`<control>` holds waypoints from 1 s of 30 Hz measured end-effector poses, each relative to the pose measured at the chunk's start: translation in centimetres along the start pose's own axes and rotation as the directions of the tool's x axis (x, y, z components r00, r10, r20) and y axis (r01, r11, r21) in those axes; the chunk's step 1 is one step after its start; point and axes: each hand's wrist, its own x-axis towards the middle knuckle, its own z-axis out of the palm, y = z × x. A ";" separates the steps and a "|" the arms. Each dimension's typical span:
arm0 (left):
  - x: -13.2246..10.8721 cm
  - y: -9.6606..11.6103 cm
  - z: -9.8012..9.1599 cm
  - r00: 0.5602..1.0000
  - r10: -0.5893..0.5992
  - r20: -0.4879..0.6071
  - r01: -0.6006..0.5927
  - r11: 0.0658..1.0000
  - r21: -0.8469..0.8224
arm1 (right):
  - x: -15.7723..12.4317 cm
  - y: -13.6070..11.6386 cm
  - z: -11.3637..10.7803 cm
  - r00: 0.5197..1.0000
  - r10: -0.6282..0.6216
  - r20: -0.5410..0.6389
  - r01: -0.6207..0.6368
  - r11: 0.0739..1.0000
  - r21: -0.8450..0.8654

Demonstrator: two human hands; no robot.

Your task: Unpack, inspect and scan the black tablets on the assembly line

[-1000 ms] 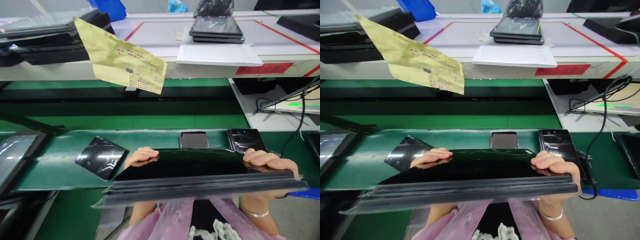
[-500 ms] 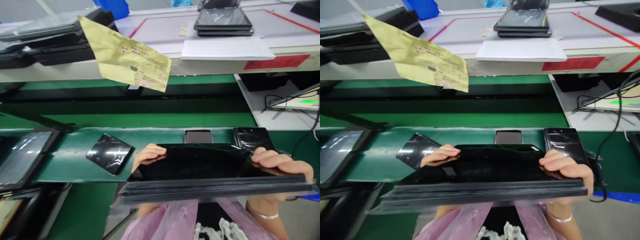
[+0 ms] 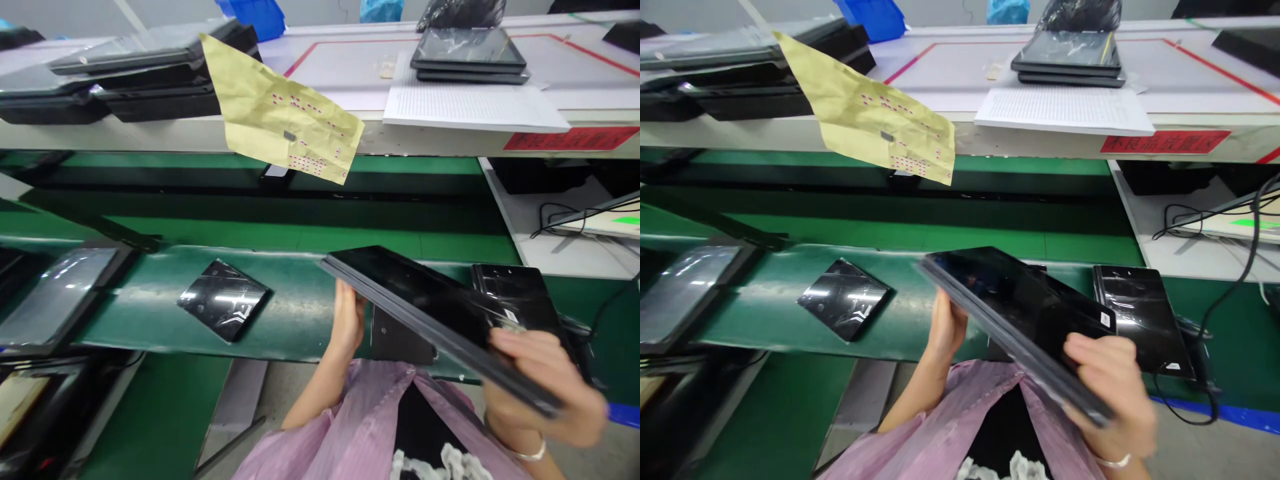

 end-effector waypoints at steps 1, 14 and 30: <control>-0.4 -0.4 0.8 0.976 -0.197 0.089 0.207 0.972 -0.112 | -0.4 -0.3 0.6 0.969 -0.171 0.178 0.192 0.975 -0.112; 3.4 -10.7 -3.1 0.805 -0.553 0.216 0.574 0.818 -0.043 | -8.2 9.7 2.2 0.481 0.863 0.151 -0.857 0.500 -0.126; 3.7 -15.7 -2.1 0.971 -0.215 0.103 0.105 0.775 0.623 | -9.4 12.7 -4.6 0.397 0.915 -0.077 -0.898 0.404 0.174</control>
